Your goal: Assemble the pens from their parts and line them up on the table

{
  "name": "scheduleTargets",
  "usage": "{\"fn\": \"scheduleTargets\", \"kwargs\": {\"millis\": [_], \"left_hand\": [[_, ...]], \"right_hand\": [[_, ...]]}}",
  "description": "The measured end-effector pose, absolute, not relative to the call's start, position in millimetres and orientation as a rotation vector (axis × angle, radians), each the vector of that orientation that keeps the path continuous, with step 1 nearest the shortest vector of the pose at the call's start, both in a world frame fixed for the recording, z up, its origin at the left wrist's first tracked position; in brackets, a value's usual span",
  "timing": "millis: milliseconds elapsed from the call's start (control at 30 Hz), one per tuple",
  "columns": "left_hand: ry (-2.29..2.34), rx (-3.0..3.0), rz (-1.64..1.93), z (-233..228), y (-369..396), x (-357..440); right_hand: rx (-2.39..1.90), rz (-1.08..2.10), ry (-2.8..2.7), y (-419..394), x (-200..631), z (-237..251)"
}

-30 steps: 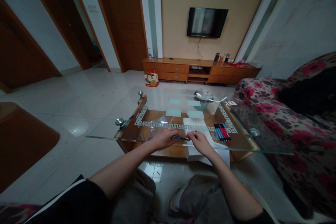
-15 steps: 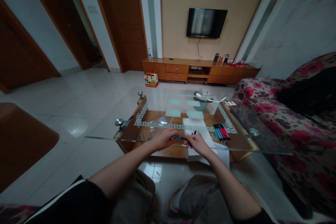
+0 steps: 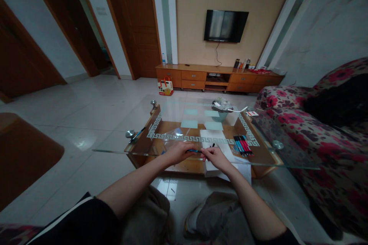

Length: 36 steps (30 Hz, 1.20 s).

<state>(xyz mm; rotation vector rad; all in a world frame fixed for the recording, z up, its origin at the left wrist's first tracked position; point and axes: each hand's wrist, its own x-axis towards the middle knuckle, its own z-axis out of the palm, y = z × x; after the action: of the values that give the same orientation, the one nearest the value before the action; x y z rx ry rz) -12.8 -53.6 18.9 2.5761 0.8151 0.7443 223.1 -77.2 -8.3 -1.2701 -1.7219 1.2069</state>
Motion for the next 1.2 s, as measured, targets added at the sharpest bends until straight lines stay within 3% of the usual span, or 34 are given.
{"fn": "scheduleTargets", "kwargs": {"millis": [1200], "left_hand": [[0.847, 2.562, 0.558, 18, -52, -14]], "right_hand": [[-1.244, 0.921, -1.811, -75, 221, -15]]}}
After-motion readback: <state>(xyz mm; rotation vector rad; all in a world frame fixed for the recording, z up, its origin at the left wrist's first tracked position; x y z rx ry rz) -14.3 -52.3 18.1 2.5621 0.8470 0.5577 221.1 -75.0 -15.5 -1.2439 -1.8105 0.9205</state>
